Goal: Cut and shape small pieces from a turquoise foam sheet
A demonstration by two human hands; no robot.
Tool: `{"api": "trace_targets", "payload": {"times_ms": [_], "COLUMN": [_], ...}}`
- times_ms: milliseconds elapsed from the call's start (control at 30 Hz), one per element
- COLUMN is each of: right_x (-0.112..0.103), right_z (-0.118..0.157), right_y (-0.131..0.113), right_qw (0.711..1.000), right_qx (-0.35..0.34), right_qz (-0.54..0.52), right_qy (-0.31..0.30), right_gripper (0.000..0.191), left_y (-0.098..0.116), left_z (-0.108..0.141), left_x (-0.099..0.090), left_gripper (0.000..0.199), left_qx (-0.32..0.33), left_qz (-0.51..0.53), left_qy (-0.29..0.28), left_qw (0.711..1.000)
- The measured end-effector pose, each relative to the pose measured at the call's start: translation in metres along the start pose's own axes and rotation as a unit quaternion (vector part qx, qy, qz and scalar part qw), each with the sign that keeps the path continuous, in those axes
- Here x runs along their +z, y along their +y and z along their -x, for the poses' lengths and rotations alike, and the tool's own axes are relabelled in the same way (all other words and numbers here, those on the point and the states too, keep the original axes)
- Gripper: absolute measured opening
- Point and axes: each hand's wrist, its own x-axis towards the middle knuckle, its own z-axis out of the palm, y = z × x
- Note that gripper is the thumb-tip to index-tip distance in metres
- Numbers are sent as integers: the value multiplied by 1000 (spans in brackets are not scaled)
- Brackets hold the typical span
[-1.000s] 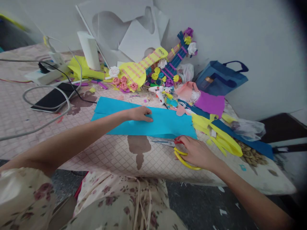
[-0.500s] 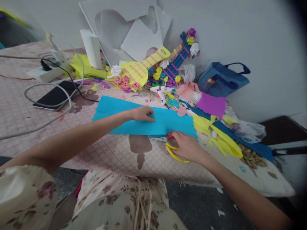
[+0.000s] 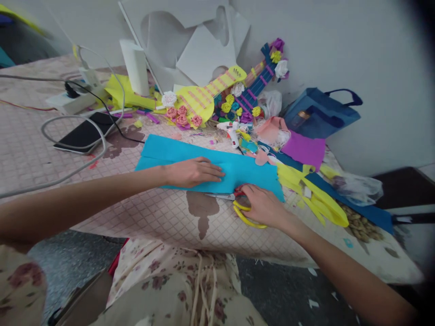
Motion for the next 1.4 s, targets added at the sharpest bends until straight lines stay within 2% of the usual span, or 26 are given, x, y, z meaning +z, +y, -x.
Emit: {"api": "trace_targets", "payload": {"times_ms": [200,467,667,833,967,1300,1400], "right_x": [3,6,4,3,1,-2,-3], "right_z": [-2,-4,-4,-6,-8,-9,-9], "right_y": [3,6,5,4,5,5,4], "right_qw": [1000,1000,1000,1000,999,998,997], "right_qx": [-14,-25,-23,-24,-25,-20,-18], "right_qz": [-1,-9,5,3,10,43,56], "right_qy": [1,2,-7,-15,-21,-50,-58], "right_gripper": [40,46,45,43,36,40,40], "left_y": [-20,-25,-26,-33,-34,-33,-33], "left_z": [9,13,9,10,10,9,9], "left_x": [13,17,14,18,20,18,19], "left_gripper": [46,49,50,51,52,51,50], "left_qx": [-6,1,38,21,22,14,24], "left_qz": [-14,-29,-14,16,25,65,70], "left_qy": [-73,-103,-96,-131,-128,-119,-96], "left_qw": [997,994,995,991,991,991,993]}}
